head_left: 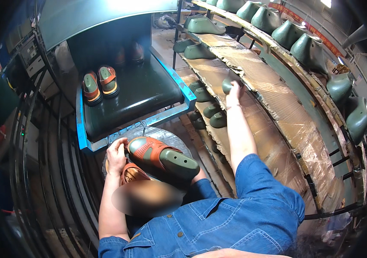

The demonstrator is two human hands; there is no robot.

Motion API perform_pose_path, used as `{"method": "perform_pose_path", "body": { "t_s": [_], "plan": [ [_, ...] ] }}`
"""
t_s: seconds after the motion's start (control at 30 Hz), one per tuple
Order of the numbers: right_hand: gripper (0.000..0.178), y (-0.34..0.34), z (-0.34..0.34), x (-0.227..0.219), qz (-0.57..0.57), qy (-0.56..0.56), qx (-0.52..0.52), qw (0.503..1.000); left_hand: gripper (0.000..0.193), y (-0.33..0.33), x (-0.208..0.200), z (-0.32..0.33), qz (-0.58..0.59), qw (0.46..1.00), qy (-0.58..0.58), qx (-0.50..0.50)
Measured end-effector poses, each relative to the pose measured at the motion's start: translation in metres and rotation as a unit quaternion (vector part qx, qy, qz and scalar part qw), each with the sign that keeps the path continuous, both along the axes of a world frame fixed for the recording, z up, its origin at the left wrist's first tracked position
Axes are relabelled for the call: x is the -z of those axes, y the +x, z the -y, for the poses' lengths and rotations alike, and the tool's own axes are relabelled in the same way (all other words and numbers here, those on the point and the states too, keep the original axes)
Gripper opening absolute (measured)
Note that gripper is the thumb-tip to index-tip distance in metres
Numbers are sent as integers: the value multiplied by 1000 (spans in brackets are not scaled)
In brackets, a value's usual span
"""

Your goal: Inserting plastic shoe lasts into sandals and placing them on a conveyor belt.

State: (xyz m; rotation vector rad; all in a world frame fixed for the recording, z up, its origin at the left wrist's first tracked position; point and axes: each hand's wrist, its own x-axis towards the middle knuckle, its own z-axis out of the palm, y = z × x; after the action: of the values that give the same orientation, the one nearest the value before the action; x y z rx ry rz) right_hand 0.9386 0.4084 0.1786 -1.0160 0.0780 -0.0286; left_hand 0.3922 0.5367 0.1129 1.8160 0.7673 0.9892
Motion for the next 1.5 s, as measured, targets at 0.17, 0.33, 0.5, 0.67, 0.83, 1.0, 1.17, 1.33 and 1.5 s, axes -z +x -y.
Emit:
{"method": "perform_pose_path", "body": {
  "t_s": [0.17, 0.33, 0.5, 0.67, 0.83, 1.0, 1.17, 1.33, 1.5],
  "plan": [
    [71, -60, 126, 40, -77, 270, -434, 856, 23, -9, 12, -6, 15, 1000, -5, -10],
    [74, -218, 218, -24, -29, 221, -552, 804, 25, -28, 14, -36, 183, 981, 1, -64],
    [80, -303, 273, -88, 27, -7, -550, 835, 29, -39, -8, -46, 55, 985, 96, -130],
    [80, -330, 253, -93, 75, -160, -631, 755, 32, -53, 4, -32, 42, 994, -100, -18],
    [60, -383, 211, -72, 262, -251, -584, 726, 42, -73, -2, -12, 15, 984, -172, 40],
    [54, -442, 151, -2, 502, -231, -425, 717, 48, -64, 6, 9, 36, 994, -97, 29],
    [47, -454, 130, 24, 549, -176, -380, 724, 48, -65, -1, 9, 23, 997, -72, 18],
    [44, -454, 115, 27, 567, -148, -364, 724, 48, -70, 0, 0, 47, 996, -69, 6],
    [41, -437, 141, -8, 644, -191, -337, 660, 45, -93, 23, 29, 69, 983, 49, -165]
  ]
}}
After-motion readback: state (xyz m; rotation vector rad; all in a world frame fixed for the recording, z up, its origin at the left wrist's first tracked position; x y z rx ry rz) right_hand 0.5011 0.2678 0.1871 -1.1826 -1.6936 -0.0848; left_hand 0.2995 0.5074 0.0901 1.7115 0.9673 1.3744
